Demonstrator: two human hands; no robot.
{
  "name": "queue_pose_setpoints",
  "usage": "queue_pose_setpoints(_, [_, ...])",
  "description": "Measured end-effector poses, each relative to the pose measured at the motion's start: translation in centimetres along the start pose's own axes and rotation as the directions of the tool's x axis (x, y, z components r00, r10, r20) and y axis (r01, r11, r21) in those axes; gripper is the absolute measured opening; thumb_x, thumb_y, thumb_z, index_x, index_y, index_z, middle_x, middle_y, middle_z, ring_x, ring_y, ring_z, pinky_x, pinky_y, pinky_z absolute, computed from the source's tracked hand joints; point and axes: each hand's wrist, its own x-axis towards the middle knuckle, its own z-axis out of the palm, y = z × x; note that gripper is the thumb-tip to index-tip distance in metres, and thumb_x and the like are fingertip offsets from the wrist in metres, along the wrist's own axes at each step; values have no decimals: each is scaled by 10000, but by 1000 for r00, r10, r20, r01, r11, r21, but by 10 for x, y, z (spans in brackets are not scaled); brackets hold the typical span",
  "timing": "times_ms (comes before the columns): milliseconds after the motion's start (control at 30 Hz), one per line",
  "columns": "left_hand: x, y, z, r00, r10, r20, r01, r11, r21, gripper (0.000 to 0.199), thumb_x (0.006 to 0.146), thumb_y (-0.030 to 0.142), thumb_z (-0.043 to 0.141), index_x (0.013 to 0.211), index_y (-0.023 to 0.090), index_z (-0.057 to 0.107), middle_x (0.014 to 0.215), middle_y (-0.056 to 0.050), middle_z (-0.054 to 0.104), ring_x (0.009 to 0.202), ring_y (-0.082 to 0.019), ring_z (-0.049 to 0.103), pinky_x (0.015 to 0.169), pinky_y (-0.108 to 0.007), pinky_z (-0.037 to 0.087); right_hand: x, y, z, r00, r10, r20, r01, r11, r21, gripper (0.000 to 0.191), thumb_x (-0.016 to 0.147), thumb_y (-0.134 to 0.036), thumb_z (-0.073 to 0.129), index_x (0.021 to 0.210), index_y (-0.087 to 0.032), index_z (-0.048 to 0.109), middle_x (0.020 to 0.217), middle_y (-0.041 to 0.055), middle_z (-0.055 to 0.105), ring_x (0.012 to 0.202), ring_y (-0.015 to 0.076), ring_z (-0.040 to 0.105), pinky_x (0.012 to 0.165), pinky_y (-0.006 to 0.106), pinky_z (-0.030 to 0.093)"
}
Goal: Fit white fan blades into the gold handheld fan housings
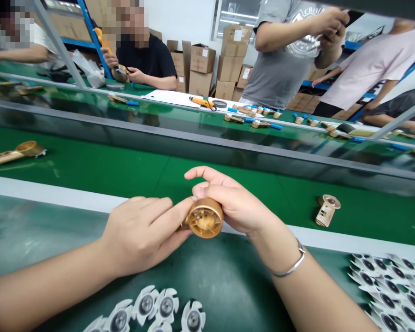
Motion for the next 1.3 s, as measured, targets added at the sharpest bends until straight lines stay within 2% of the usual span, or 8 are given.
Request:
queue_pose_setpoints(667, [2,-3,3,986,-132,98,144,982,-119,341,916,436,491,1171,220,558,681,10,604,565,-172,562,529,-315,328,2,2,-6,998,-8,-62,4,997,-72,150,905,-190,546,1054,-199,552,713,-23,560,506,109,532,438,184,482])
queue_pose_setpoints(767, [0,-13,14,946,-229,231,290,915,-282,299,936,452,453,1098,221,552,770,-6,657,629,-176,596,565,-290,337,6,4,-3,994,38,-100,-43,998,-44,122,896,-242,552,1004,-189,533,728,-8,575,523,114,554,543,264,565])
queue_pose_setpoints(867, [-1,-30,28,831,-415,369,549,718,-428,322,944,482,429,1123,222,492,697,13,628,588,-173,571,549,-263,312,9,3,-5,970,56,-238,-101,979,-178,203,942,-389,493,1016,-201,510,778,-5,553,568,133,592,628,325,579])
queue_pose_setpoints(933, [-1,-42,36,749,-520,410,661,547,-514,335,938,504,430,1113,221,472,647,27,603,564,-173,553,544,-252,303,6,-3,-14,913,-41,-406,-198,826,-527,252,960,-426,459,1071,-205,511,901,33,578,678,163,636,691,330,565])
queue_pose_setpoints(1000, [-1,-54,42,709,-565,422,693,447,-566,319,933,519,429,1042,225,490,658,21,614,571,-175,554,551,-249,306,0,-13,-33,816,-199,-542,-421,437,-795,299,951,-418,480,1159,-206,517,1078,84,580,880,208,646,832,345,525])
queue_pose_setpoints(1067, [-1,-64,45,690,-581,431,716,461,-525,326,924,533,431,1002,225,502,699,7,633,599,-186,566,560,-252,306,-11,-25,-59,707,-286,-647,-643,121,-756,408,927,-409,518,1272,-193,496,1265,146,505,1081,284,586,961,399,453])
queue_pose_setpoints(1167, [-1,-78,50,657,-606,449,749,594,-293,354,934,541,375,1020,220,496,745,-9,633,643,-208,578,559,-263,303,-32,-40,-106,493,-218,-842,-857,45,-513,542,888,-407,566,1347,-130,486,1385,247,380,1149,405,535,940,494,453])
queue_pose_setpoints(1300, [0,-93,55,647,-613,454,722,684,-106,400,961,508,264,889,211,521,786,-32,623,696,-208,581,570,-277,315,-58,-45,-157,246,-86,-965,-969,3,-247,577,858,-481,598,1302,-117,543,1344,274,447,1057,428,589,808,493,524])
